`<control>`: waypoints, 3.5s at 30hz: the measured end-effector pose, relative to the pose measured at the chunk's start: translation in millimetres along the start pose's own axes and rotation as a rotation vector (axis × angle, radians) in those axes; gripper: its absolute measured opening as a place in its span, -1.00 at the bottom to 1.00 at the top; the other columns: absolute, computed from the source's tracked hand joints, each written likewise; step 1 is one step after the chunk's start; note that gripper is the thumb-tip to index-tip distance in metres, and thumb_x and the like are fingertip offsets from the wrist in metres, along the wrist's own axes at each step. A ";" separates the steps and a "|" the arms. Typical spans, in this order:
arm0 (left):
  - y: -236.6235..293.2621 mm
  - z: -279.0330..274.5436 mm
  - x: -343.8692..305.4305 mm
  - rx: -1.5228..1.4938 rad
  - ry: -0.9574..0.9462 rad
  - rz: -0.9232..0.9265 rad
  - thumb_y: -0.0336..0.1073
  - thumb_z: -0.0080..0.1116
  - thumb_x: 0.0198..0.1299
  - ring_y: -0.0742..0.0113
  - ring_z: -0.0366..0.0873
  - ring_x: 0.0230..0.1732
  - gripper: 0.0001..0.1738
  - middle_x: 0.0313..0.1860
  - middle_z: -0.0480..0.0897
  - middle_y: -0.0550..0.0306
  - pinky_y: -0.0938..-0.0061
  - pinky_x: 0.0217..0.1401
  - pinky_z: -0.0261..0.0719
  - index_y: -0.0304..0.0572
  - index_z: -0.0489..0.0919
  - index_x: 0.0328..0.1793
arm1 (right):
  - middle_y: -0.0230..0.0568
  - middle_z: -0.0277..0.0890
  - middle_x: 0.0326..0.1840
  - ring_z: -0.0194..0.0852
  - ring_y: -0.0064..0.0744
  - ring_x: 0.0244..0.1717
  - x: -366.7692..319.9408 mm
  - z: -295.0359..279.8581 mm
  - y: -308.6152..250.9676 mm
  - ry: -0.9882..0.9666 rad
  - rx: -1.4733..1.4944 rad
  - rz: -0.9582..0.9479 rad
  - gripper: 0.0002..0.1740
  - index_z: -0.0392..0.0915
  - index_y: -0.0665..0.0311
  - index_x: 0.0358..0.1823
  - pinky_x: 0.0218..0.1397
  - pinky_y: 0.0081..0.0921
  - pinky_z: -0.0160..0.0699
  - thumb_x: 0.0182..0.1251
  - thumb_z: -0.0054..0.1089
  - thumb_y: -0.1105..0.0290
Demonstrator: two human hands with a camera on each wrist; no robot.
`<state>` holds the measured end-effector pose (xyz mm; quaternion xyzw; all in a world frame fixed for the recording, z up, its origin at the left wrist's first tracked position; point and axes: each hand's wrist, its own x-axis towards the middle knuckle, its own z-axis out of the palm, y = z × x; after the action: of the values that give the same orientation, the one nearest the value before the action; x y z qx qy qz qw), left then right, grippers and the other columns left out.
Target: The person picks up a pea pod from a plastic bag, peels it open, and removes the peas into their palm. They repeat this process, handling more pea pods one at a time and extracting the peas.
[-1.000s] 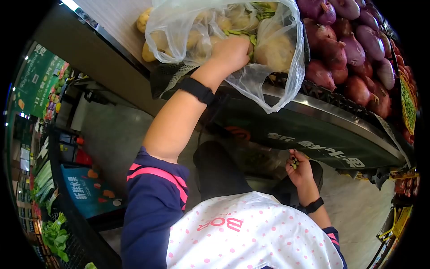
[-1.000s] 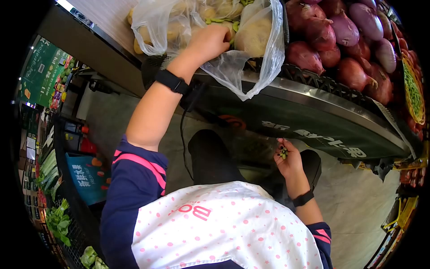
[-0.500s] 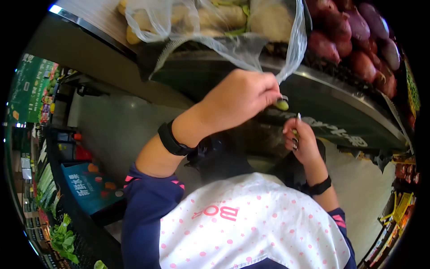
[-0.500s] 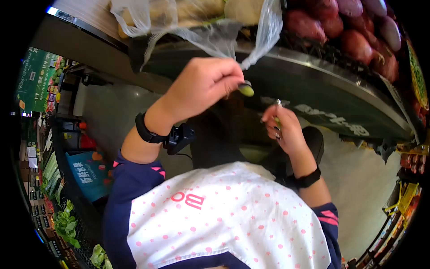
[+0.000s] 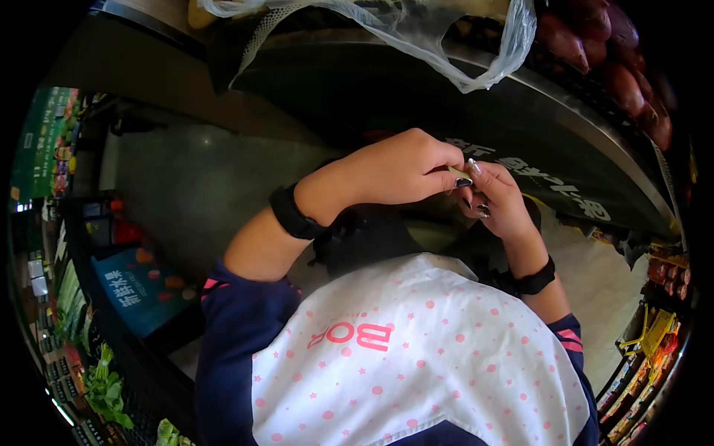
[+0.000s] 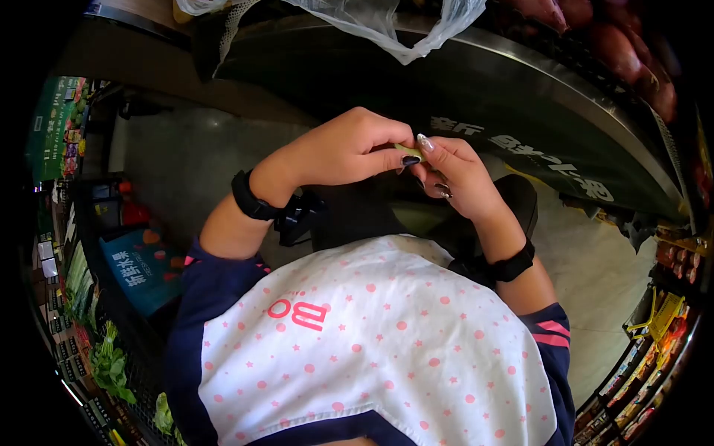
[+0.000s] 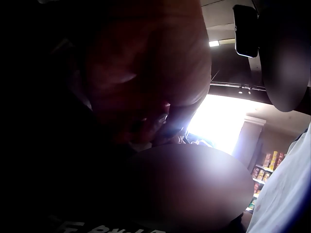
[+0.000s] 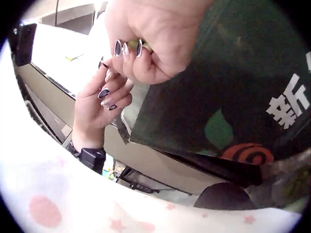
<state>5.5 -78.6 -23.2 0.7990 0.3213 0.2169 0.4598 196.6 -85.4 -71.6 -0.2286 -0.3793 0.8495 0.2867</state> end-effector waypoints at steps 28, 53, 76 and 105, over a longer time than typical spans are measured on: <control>-37.2 46.3 1.1 1.001 0.578 0.626 -0.43 0.12 -0.21 0.45 0.27 -0.60 -0.87 -0.62 0.28 0.28 0.67 -0.65 0.30 -0.24 0.49 -0.45 | -0.52 0.09 -0.73 -0.08 -0.70 -0.76 19.2 12.9 29.7 0.409 0.213 -0.166 -0.63 0.24 0.14 -0.58 -0.69 -0.74 -0.10 0.34 -0.25 0.13; -101.1 70.4 1.8 -0.212 0.421 -0.115 -0.31 0.07 0.10 0.37 0.46 -0.17 -0.68 -0.23 0.51 0.12 0.56 -0.16 0.43 -0.28 0.50 -0.02 | -0.52 0.05 -0.72 -0.06 -0.70 -0.73 13.7 -43.3 33.0 0.119 0.287 -0.050 -0.54 0.25 0.13 -0.61 -0.71 -0.74 -0.13 0.32 -0.28 -0.03; -40.4 48.4 5.1 0.831 0.544 0.387 -0.36 0.21 -0.18 0.31 0.35 -0.61 -0.85 -0.67 0.37 0.21 0.51 -0.56 0.39 -0.19 0.44 -0.57 | -0.44 0.15 -0.72 0.00 -0.65 -0.75 15.6 4.0 10.4 0.288 -0.059 0.250 -0.42 0.29 0.22 -0.58 -0.72 -0.70 -0.10 0.31 -0.40 -0.14; -37.0 65.5 6.8 0.298 0.779 0.393 -0.48 0.26 -0.19 0.31 0.41 -0.58 -0.88 -0.60 0.46 0.12 0.54 -0.59 0.36 -0.28 0.56 -0.46 | -0.50 0.07 -0.76 -0.11 -0.74 -0.78 8.2 -8.6 9.4 -0.023 -0.029 0.171 -0.44 0.23 0.17 -0.61 -0.75 -0.78 -0.14 0.22 -0.23 -0.19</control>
<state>40.6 -99.1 -86.9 0.7611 0.3404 0.5354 0.1349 192.9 -80.7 -85.6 -0.2546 -0.3736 0.8680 0.2053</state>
